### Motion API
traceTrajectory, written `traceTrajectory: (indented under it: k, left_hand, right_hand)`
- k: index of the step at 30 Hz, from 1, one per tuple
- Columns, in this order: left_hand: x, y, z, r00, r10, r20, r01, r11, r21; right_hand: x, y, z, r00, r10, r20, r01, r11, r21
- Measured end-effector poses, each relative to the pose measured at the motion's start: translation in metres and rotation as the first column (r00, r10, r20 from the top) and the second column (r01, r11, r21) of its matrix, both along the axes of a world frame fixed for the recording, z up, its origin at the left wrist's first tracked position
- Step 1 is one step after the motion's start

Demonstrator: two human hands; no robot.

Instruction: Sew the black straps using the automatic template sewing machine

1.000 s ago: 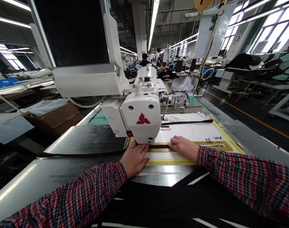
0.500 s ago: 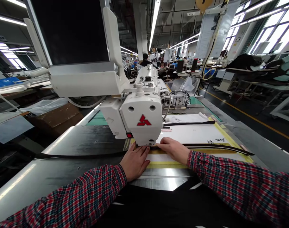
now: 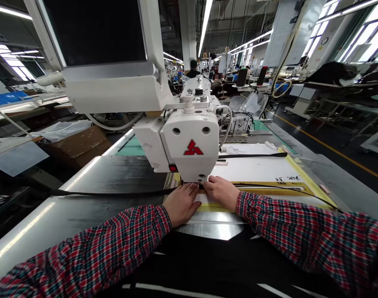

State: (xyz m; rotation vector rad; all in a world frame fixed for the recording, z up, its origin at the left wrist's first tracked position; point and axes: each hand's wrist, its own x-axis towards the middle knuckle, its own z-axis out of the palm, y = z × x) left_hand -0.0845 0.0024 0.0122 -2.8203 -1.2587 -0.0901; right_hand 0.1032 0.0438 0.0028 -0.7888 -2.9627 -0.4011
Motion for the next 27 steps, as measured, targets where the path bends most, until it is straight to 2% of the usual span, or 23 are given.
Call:
traceTrajectory:
  k: [4, 10, 13, 18, 24, 27]
  left_hand:
    - [-0.002, 0.001, -0.002, 1.000, -0.004, -0.018, 0.004, 1.000, -0.012]
    - [-0.003, 0.002, -0.001, 0.999, -0.035, -0.014, 0.035, 0.999, 0.027]
    - [-0.003, 0.001, -0.002, 0.999, -0.029, -0.013, 0.029, 0.999, 0.037]
    - [-0.003, 0.002, -0.005, 0.999, -0.017, -0.037, 0.019, 0.999, 0.034]
    - [-0.004, 0.003, -0.005, 0.999, -0.014, -0.044, 0.016, 0.999, 0.033]
    - [-0.003, 0.002, -0.002, 0.998, -0.011, -0.062, 0.012, 1.000, 0.017]
  right_hand:
    - [-0.006, -0.009, -0.003, 0.998, -0.030, 0.047, 0.026, 0.997, 0.076]
    - [-0.008, -0.012, 0.004, 0.996, -0.058, 0.063, 0.055, 0.997, 0.059]
    - [0.005, -0.012, 0.007, 0.994, -0.072, 0.078, 0.066, 0.995, 0.076]
    - [0.032, -0.011, 0.000, 0.996, -0.066, 0.066, 0.063, 0.997, 0.053]
    - [0.037, -0.007, 0.000, 0.996, -0.049, 0.079, 0.047, 0.998, 0.031]
    - [0.050, -0.007, 0.000, 0.993, -0.048, 0.110, 0.043, 0.998, 0.047]
